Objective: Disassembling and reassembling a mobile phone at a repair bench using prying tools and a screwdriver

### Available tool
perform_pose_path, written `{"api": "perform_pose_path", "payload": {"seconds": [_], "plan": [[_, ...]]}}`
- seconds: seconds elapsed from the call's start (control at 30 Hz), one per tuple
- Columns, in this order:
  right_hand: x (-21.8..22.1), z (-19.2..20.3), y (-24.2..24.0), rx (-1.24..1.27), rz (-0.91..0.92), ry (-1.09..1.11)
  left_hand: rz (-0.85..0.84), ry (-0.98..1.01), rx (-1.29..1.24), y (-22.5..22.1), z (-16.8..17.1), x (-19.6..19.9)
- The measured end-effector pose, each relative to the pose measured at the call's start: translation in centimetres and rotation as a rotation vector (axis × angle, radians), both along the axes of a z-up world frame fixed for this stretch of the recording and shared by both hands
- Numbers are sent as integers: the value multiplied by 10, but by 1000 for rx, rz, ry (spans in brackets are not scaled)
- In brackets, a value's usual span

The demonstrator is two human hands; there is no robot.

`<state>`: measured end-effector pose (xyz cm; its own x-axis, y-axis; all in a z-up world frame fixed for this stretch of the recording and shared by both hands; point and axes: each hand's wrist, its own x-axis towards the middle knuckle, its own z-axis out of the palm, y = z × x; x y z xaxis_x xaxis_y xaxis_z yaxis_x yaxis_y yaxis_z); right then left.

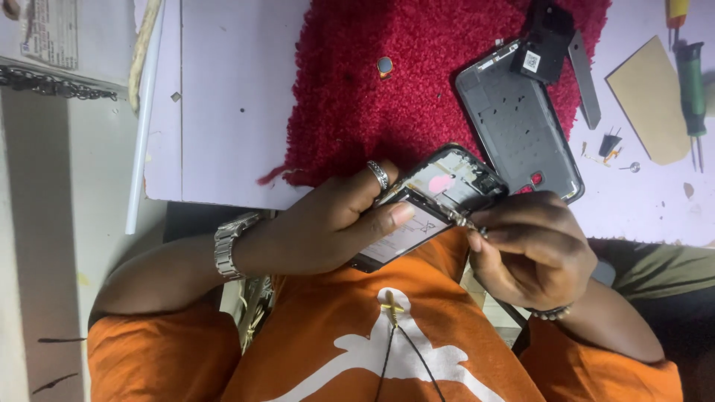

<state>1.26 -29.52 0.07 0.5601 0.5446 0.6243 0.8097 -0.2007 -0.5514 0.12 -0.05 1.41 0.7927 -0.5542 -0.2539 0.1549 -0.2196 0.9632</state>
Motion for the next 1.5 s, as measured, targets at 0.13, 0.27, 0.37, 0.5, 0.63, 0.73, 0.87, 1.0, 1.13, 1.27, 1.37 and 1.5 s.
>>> {"api": "perform_pose_path", "payload": {"seconds": [0.13,0.27,0.37,0.5,0.63,0.73,0.87,1.0,1.13,1.27,1.37,1.5], "plan": [[-5,-3,4,46,-24,69,55,-54,-5,-4,-3,-4],[-8,6,7,-6,-11,51,105,-120,63,-8,-5,-7],[-12,9,8,-55,-76,86,128,-202,58,-9,-14,-10],[-14,9,17,-41,-204,107,162,-285,100,-13,-17,-11],[-14,10,7,-92,-133,195,181,-293,102,-15,-19,-12],[-13,6,3,-77,-34,169,185,-191,127,-14,-14,-10],[-8,-7,2,-29,-30,119,25,-26,143,-7,-8,-3],[0,1,4,-63,-16,218,-56,21,201,-5,-14,0],[2,-9,-5,-16,79,134,-98,34,123,1,-14,2],[6,12,0,-257,103,-9,-115,33,60,1,-5,8],[7,13,-1,-244,128,-93,-146,26,126,1,-6,7],[8,13,-11,-238,183,-113,-107,-193,97,-1,-23,-1]]}}
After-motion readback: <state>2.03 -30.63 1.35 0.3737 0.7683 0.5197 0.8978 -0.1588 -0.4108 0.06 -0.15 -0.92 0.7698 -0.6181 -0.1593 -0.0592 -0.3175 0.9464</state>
